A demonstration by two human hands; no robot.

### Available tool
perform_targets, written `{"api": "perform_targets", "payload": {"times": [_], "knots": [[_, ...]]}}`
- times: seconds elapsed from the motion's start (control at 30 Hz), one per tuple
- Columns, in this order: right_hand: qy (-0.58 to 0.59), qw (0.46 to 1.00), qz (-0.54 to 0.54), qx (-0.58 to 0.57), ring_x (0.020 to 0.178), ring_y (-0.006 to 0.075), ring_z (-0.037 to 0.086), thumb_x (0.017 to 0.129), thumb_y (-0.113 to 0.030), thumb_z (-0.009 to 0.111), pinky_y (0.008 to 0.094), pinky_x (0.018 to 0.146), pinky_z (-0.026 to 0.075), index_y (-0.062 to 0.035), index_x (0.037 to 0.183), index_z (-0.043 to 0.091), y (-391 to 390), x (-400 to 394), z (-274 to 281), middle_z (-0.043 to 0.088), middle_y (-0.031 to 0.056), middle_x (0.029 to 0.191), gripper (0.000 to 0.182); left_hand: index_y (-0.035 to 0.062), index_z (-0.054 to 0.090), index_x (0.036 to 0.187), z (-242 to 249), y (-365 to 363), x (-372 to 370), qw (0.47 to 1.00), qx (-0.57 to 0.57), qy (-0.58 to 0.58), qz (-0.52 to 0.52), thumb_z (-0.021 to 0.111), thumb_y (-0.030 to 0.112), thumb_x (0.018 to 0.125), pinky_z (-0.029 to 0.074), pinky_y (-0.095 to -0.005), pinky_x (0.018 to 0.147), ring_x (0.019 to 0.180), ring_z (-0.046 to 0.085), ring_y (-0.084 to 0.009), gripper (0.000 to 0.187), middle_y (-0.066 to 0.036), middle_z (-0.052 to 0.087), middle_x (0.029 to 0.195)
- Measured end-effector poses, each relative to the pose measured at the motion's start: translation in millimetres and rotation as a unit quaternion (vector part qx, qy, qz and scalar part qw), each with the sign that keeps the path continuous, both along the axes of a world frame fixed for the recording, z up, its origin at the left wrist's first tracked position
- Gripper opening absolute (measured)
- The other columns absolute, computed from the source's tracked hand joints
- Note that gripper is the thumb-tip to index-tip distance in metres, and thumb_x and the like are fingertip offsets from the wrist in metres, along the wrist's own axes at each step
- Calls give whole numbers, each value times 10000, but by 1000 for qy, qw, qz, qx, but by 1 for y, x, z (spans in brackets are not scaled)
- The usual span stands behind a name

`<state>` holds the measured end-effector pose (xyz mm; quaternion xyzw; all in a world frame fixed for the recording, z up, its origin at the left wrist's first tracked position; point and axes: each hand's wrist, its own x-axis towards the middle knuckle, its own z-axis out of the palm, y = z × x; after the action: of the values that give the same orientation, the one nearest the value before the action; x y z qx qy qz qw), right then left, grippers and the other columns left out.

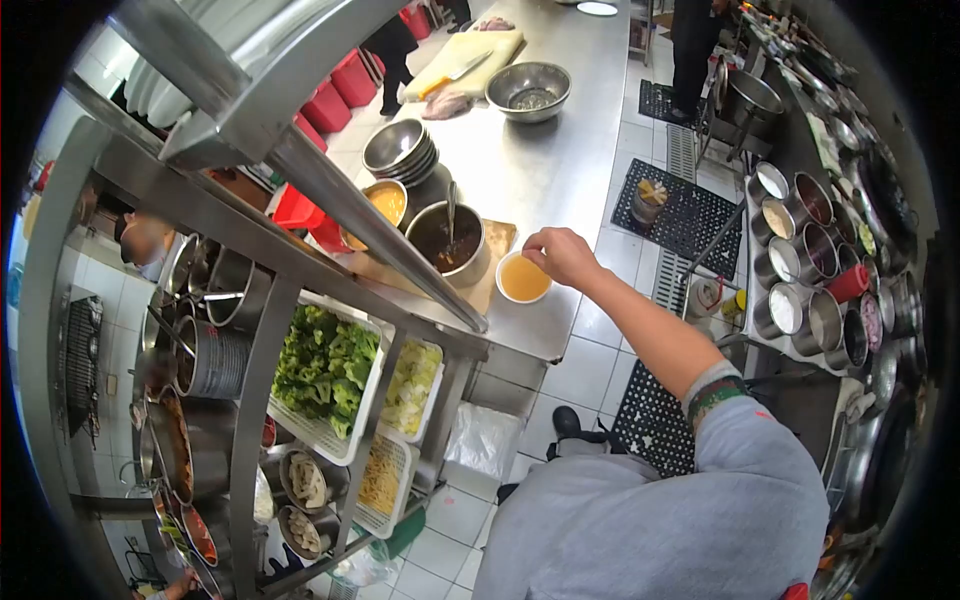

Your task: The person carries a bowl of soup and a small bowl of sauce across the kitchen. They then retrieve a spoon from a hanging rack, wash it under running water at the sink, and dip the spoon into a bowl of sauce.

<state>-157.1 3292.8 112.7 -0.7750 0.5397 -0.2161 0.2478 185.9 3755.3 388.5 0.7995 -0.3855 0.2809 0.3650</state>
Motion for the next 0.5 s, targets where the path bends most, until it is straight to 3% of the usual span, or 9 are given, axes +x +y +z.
{"api": "perform_targets", "payload": {"times": [0.07,0.13,0.17,0.23,0.27,0.37,0.43,0.5], "knots": [[-46,999,-14,12,896,309,659,812,-201,615,417,765,525,-117,928,723,5,-4,8,705,113,931,179,-21,653,1142,-25,-21,-6,998,7,48,-32,682,29,871,449,-280,625,703,500,-154,277,-72,579,816],[6,999,3,-49,888,314,649,832,-179,615,407,785,512,-108,949,711,4,-1,-31,678,121,909,166,-13,650,1145,-57,-33,-1,992,79,83,-42,657,41,878,468,-292,660,733,532,-165,272,-93,617,874],[11,996,2,-86,882,315,646,838,-169,612,404,790,508,-105,955,705,12,-2,-30,664,122,895,162,-10,646,1155,-80,-40,9,986,85,73,-126,671,73,878,475,-296,680,761,552,-163,291,-102,636,880],[-67,991,-73,-95,876,301,649,840,-169,620,389,784,507,-93,958,696,34,-10,-8,645,117,886,160,-9,632,1171,-129,-48,37,967,173,47,-183,689,144,884,486,-301,697,748,562,-170,330,-96,642,826],[-104,985,-95,-96,872,294,650,841,-169,624,381,780,507,-86,960,692,47,-10,8,636,115,881,160,12,582,1258,-133,-57,18,949,167,162,-214,629,116,889,465,-278,704,728,533,-123,386,-77,607,818],[-241,955,-154,-75,829,255,648,850,-210,642,358,751,502,-54,939,683,89,-39,3,646,114,851,185,-42,613,1153,-148,-61,-14,911,165,271,-262,648,87,869,452,-266,700,745,524,-116,313,-58,600,834],[-271,935,-219,-68,762,235,634,862,-235,636,344,717,496,-28,927,674,128,-65,-53,651,118,795,220,-32,618,1141,-162,-53,-12,883,176,317,-300,646,82,873,444,-262,701,757,515,-116,294,-54,593,834],[-174,940,-292,10,665,239,613,882,-314,624,363,637,494,-9,891,667,186,-100,-138,659,139,774,309,-29,621,1090,-174,-43,-10,891,160,303,-297,637,89,884,432,-259,712,771,503,-115,239,-46,574,830]]}}
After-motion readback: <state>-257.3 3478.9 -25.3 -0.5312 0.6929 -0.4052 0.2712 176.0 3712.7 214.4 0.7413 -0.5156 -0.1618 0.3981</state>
